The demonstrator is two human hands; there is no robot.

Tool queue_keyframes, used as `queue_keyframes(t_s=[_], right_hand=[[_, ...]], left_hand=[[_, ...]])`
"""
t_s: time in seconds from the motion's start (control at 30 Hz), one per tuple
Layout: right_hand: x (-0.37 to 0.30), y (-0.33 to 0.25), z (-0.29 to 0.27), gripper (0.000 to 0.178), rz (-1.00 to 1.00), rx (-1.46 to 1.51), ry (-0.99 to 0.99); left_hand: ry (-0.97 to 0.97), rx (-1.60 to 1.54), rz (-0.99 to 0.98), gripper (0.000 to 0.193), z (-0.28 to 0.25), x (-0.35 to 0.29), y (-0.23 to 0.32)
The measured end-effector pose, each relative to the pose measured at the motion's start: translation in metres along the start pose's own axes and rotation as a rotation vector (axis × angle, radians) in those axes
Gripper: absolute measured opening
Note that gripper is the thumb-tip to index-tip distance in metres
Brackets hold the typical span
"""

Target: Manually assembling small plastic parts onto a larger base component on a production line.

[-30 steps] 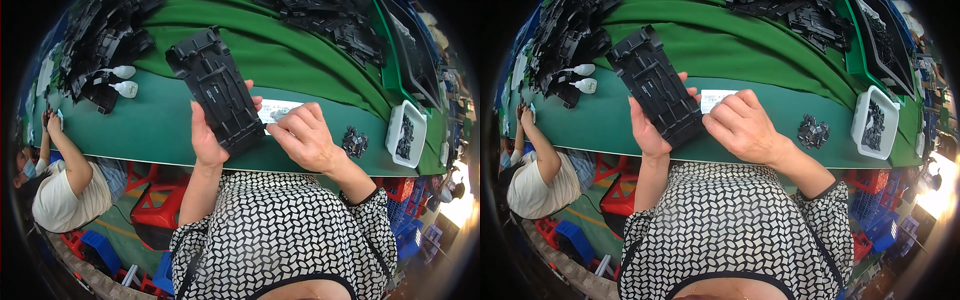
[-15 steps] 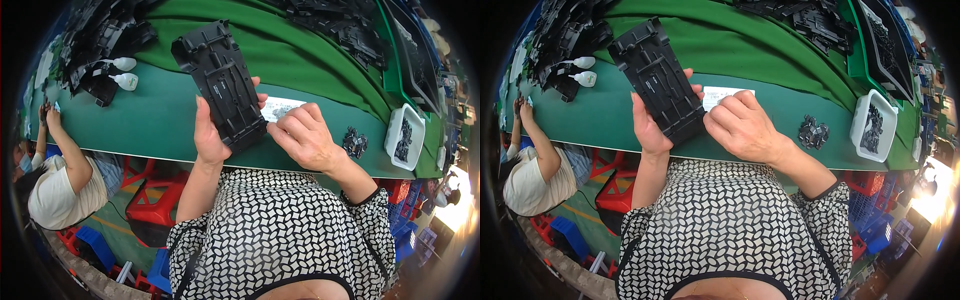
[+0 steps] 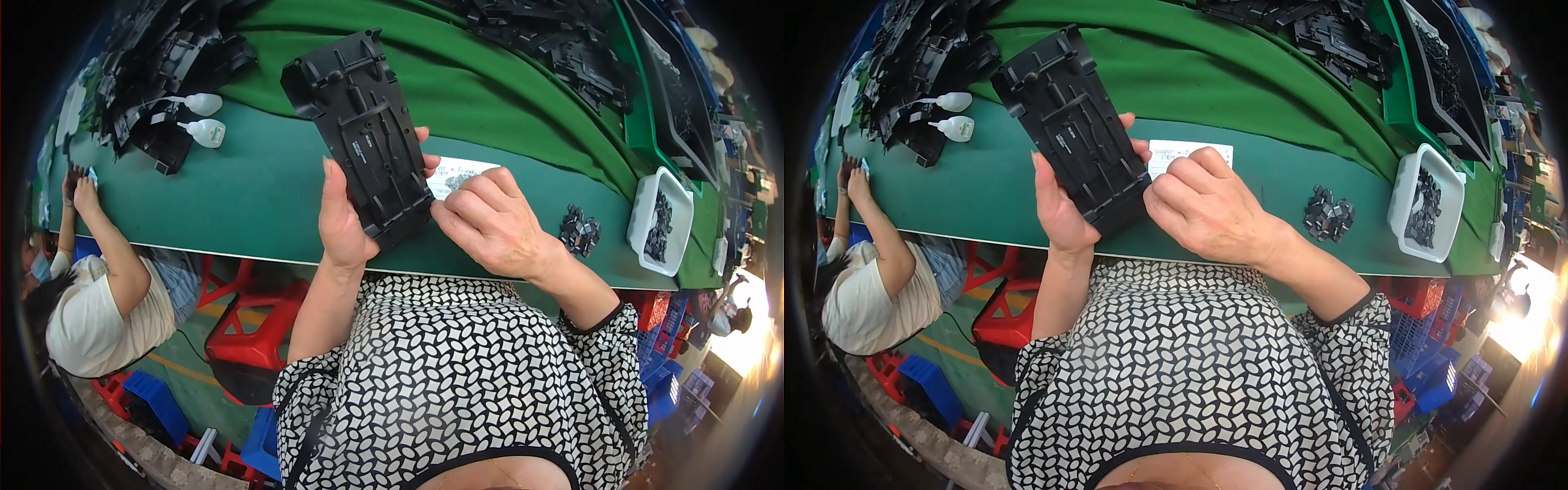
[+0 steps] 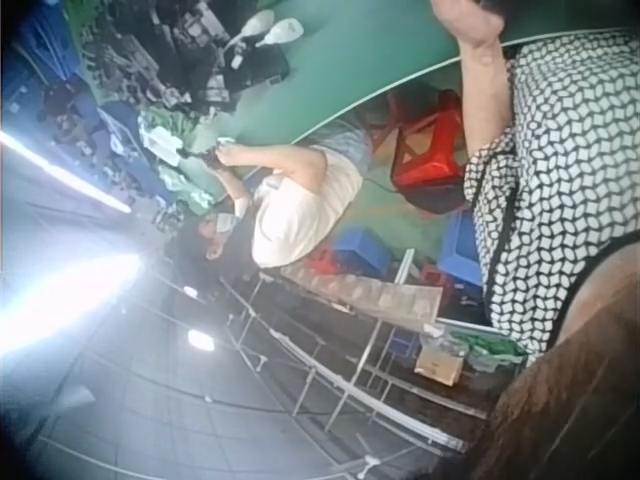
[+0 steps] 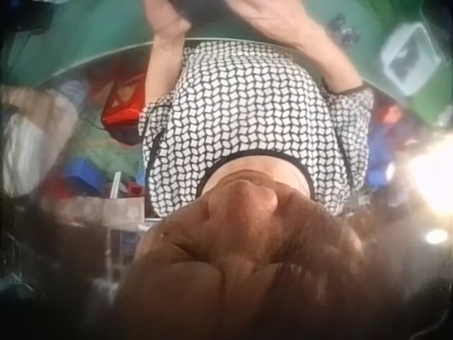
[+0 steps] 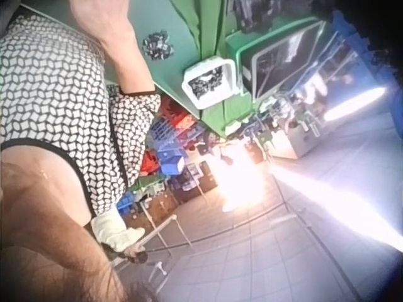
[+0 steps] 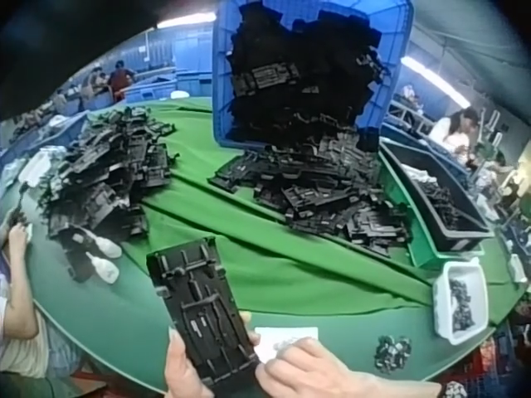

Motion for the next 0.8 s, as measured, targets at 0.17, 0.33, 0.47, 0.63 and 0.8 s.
queue_keyframes(t_s=[0.17,0.33,0.47,0.63,0.8], right_hand=[[-0.003,0.001,-0.004,0.021,0.022,0.013,0.026],[-0.012,0.005,-0.004,0.025,0.103,0.038,0.141],[-0.015,0.005,-0.007,0.025,0.150,0.078,0.170],[-0.039,0.033,0.007,0.011,0.764,0.789,0.176],[-0.052,0.024,0.035,0.022,1.151,1.312,-0.166]], left_hand=[[0.005,0.027,0.051,0.081,0.002,-0.001,0.003],[-0.008,0.112,0.173,0.085,0.001,-0.004,0.007],[-0.014,0.062,0.210,0.078,0.003,-0.005,0.010],[-0.040,-0.009,0.275,0.087,0.005,-0.008,0.010],[-0.096,0.177,0.333,0.086,0.013,-0.013,0.012]])
Point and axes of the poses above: each hand's wrist, its own x-axis towards the middle knuckle, its own z-axis out of the palm, y = z × x, the point moved 7 cm from there along x, towards the middle knuckle, and after that the axes turned 9 degrees about z, right-handed, at the moved point
